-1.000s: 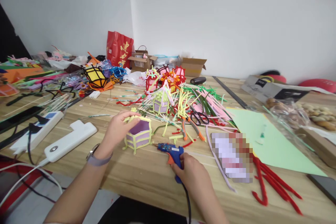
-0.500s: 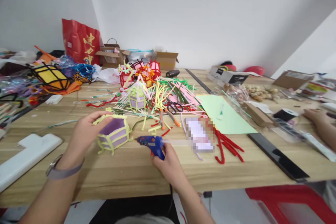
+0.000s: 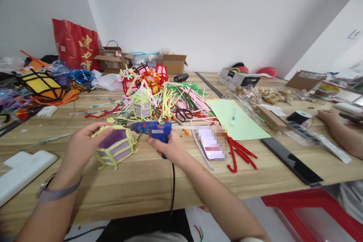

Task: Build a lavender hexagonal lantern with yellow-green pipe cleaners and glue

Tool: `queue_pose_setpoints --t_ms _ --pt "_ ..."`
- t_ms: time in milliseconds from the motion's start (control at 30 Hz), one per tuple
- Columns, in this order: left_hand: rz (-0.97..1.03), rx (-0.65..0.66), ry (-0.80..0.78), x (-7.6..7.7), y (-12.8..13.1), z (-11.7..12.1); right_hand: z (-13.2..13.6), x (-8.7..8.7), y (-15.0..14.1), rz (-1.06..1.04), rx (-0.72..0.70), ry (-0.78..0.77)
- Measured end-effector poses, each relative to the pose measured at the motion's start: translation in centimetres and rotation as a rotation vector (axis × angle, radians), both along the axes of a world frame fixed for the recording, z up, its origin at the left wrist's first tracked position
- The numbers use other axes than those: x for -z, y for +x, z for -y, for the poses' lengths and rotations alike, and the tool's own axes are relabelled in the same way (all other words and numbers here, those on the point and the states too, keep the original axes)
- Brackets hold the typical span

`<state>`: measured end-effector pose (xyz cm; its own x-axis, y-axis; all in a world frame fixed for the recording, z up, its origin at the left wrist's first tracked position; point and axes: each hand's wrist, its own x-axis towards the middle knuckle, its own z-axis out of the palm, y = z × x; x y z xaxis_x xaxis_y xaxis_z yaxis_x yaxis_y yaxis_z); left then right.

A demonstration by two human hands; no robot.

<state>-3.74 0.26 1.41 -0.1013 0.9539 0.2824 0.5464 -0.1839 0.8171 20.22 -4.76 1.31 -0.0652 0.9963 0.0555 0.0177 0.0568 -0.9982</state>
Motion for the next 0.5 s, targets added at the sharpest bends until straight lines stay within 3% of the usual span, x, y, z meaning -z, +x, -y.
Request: queue_pose_setpoints --t_ms 167,300,500 --pt "0.042 0.025 -0.026 0.2 0.0 -0.2 -2.6 -0.4 -0.9 -0.071 -0.047 0.030" --pt "0.078 0.017 -0.056 0.2 0.0 -0.2 -3.0 0.7 -0.4 -0.235 -0.093 -0.040" --pt "0.133 0.048 -0.087 0.1 0.0 -0.1 -3.2 1.3 1.1 -0.200 -0.192 -0.115"
